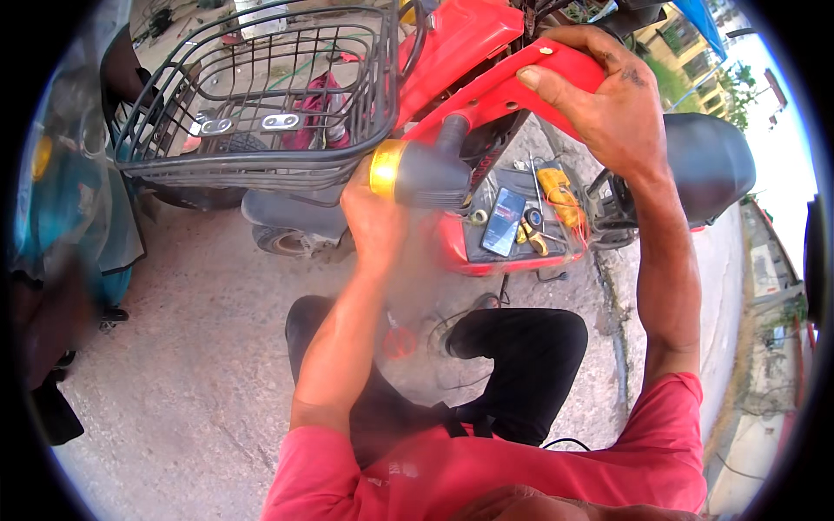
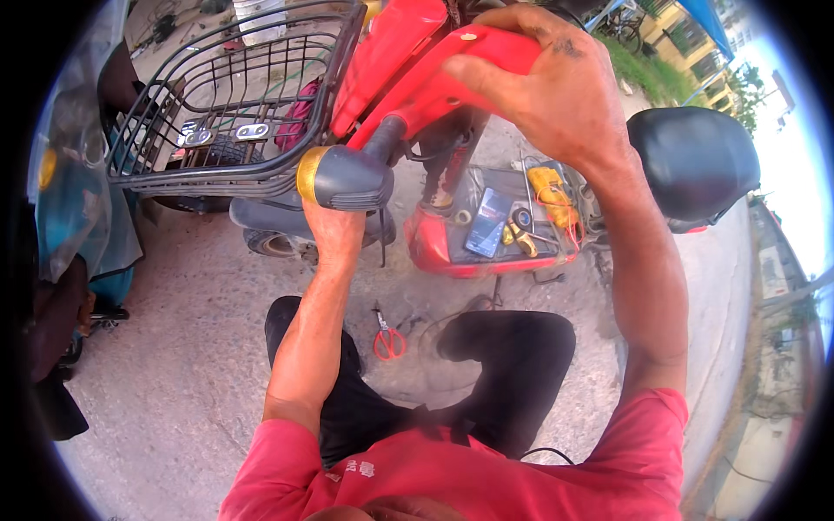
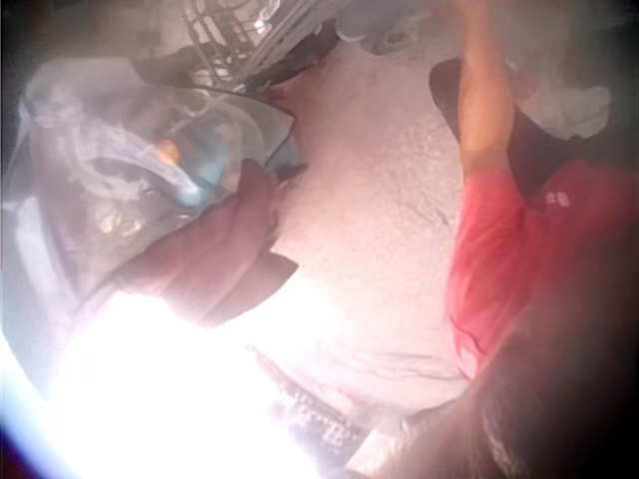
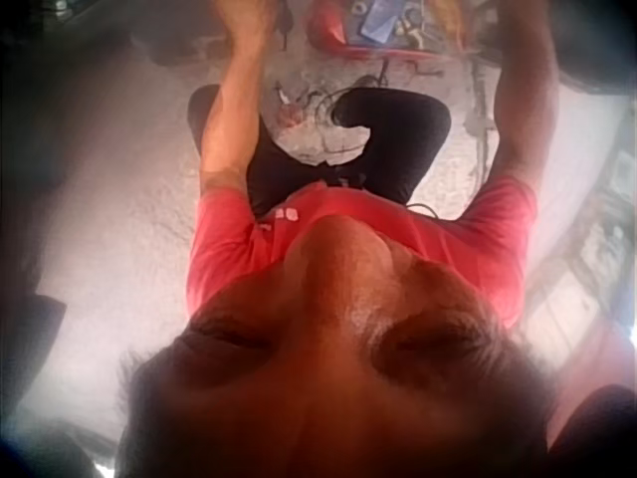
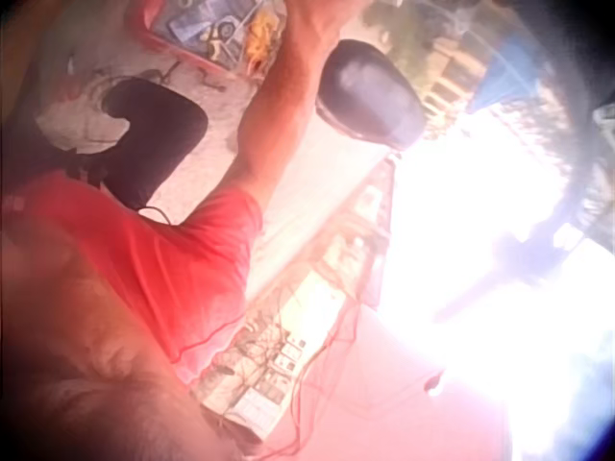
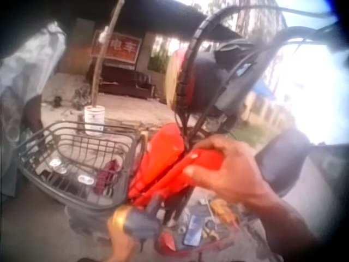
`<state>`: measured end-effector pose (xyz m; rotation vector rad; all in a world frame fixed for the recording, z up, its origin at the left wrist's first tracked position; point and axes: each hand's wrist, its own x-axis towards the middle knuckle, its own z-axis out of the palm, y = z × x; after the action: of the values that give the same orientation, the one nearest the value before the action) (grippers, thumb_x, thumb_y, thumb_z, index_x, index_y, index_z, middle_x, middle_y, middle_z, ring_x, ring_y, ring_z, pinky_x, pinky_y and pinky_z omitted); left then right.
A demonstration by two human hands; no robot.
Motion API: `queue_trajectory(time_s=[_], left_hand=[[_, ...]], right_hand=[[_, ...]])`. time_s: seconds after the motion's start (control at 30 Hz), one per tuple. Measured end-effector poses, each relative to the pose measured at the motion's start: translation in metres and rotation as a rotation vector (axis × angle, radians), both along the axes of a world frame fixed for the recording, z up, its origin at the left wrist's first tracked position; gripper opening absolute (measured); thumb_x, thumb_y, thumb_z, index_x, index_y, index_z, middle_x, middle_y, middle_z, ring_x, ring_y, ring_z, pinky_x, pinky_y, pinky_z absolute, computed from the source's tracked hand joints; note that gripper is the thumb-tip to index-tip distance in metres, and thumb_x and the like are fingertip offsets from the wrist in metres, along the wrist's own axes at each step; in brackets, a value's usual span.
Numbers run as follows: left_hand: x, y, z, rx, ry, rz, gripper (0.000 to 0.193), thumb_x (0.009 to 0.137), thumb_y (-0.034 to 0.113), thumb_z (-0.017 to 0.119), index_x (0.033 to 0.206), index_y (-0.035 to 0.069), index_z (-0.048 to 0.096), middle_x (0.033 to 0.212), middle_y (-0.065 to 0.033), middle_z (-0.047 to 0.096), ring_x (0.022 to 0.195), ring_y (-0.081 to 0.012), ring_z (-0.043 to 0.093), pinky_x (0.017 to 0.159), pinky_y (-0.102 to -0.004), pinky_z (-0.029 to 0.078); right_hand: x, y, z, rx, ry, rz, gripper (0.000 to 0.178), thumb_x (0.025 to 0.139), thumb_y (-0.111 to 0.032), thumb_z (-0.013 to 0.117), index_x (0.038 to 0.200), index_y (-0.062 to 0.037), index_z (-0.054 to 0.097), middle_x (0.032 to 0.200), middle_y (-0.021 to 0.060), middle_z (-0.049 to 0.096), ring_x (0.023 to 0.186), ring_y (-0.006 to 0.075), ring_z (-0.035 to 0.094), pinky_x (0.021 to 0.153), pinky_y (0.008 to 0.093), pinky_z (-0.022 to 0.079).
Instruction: The person uses a screwdriver to remove and reinstall red plastic fairing panels on the front of a scooter.
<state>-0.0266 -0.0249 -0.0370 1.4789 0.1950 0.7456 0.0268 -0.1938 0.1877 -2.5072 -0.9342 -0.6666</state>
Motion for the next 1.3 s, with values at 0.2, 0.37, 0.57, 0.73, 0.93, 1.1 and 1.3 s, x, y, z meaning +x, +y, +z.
queue_trajectory(time_s=[0.2,0.37,0.57,0.73,0.93,1.1,1.3], left_hand=[[-0.002,-0.003,0.006,-0.15,0.034,-0.036,0.027,0.091,0.023,0.073,0.106,0.0,0.071,0.095,-0.0067,0.073,0.087,-0.016,0.067,0.078,-0.0354,0.053],[-0.007,-0.006,0.018,-0.209,0.053,-0.067,0.033,0.094,0.025,0.071,0.108,-0.005,0.073,0.09,-0.0066,0.074,0.082,-0.0126,0.064,0.074,-0.0341,0.053],[-0.007,-0.006,0.022,-0.198,-0.001,-0.097,0.025,0.092,0.021,0.071,0.099,-0.003,0.073,0.085,-0.0054,0.071,0.079,-0.0141,0.063,0.071,-0.0333,0.052],[-0.001,-0.007,0.006,-0.073,-0.078,-0.061,0.02,0.09,0.016,0.072,0.1,-0.001,0.073,0.085,-0.0056,0.071,0.078,-0.017,0.063,0.07,-0.0347,0.05],[-0.013,-0.009,0.037,-0.351,0.08,-0.127,0.022,0.089,0.013,0.072,0.101,-0.005,0.073,0.086,-0.0059,0.071,0.078,-0.0139,0.062,0.07,-0.0345,0.051],[-0.001,-0.003,0.01,-0.164,0.011,-0.103,0.024,0.089,0.016,0.073,0.1,-0.006,0.073,0.087,-0.0079,0.073,0.081,-0.0153,0.065,0.072,-0.0355,0.052],[-0.001,-0.007,0.012,-0.004,-0.043,-0.071,0.026,0.088,0.017,0.072,0.098,-0.006,0.072,0.086,-0.0113,0.074,0.08,-0.0167,0.066,0.071,-0.0371,0.053]], right_hand=[[-0.001,0.004,0.006,-0.054,-0.035,-0.039,0.042,0.085,-0.028,0.085,0.112,0.0008,0.071,0.103,0.0106,0.074,0.092,0.0168,0.07,0.087,0.0319,0.056],[0.002,0.003,0.005,-0.011,-0.047,-0.061,0.049,0.08,-0.041,0.084,0.109,-0.0026,0.074,0.104,0.0143,0.076,0.093,0.0259,0.072,0.089,0.0356,0.055],[0.002,0.005,0.004,-0.003,-0.065,-0.064,0.046,0.08,-0.037,0.084,0.108,-0.0023,0.074,0.102,0.0127,0.076,0.092,0.0227,0.072,0.087,0.0345,0.055],[-0.001,0.0,0.0,0.101,0.052,-0.003,0.043,0.08,-0.03,0.087,0.11,-0.0031,0.073,0.102,0.0105,0.076,0.092,0.0182,0.072,0.086,0.0325,0.056],[0.002,-0.011,-0.005,0.091,0.008,0.06,0.044,0.08,-0.028,0.088,0.112,-0.0023,0.072,0.102,0.0083,0.075,0.093,0.015,0.071,0.085,0.0311,0.056],[0.0,-0.01,-0.006,0.142,0.038,0.085,0.043,0.081,-0.026,0.088,0.112,-0.002,0.071,0.102,0.0077,0.074,0.093,0.0136,0.07,0.085,0.0302,0.056],[0.003,-0.007,-0.007,0.178,0.065,0.062,0.042,0.081,-0.025,0.088,0.111,-0.0016,0.072,0.102,0.0078,0.074,0.093,0.0137,0.07,0.086,0.0294,0.056]])
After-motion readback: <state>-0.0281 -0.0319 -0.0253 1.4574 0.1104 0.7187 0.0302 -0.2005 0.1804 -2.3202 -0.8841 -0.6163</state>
